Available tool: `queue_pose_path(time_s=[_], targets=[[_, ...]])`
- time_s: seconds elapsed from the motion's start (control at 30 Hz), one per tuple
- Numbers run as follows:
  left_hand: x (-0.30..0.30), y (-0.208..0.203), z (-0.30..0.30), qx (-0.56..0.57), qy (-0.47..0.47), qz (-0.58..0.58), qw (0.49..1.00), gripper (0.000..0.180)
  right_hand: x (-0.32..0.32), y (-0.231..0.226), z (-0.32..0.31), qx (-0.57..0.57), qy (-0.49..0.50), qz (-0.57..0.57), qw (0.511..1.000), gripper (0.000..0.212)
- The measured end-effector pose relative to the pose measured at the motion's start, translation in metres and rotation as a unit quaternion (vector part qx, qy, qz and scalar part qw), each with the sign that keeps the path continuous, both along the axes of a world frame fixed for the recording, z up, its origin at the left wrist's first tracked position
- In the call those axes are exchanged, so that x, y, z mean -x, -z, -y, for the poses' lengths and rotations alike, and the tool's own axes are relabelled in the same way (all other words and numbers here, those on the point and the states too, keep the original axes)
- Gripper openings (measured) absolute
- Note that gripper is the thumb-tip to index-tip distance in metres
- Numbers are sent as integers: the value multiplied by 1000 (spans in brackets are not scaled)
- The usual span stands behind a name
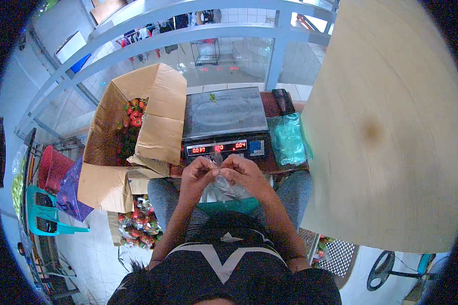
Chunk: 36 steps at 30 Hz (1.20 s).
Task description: The person weighs peppers from a cardboard box on a digital scale, transfers the peppers into a plastic bag, and ties the bag closed by hand.
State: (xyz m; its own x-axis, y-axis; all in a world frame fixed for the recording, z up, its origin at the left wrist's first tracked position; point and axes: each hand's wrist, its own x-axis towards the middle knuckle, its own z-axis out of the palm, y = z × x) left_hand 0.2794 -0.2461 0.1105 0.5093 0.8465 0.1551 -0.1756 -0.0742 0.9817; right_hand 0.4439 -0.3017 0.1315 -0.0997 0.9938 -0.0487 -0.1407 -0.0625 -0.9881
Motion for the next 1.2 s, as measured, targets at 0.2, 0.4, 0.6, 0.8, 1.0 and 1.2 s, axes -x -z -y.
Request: queue_pose_path(time_s=[0.2, 0.4, 0.6, 0.8, 1.0, 1.2], targets=[[-4, -2, 3, 25, 8, 5, 1000, 10, -2, 11, -1, -61, 62, 50, 995, 14], [0, 3, 2, 5, 0, -27, 1000, 10, -1, 11, 0, 11, 208, -70, 976, 11], [11, 20, -9, 11, -3, -84, 996, 12, -15, 7, -1, -30, 239, -299, 923, 9], [12, 13, -10, -74, -16, -71, 995, 30, -16, 16, -2, -39, 182, -193, 963, 12], [-3, -32, -1, -258, 10, -179, 949, 44, -6, 2, 3, -6, 150, 25, 988, 16], [-9, 0, 3, -234, 4, -192, 953, 16, -6, -10, 10, -41, 20, 96, 994, 19]])
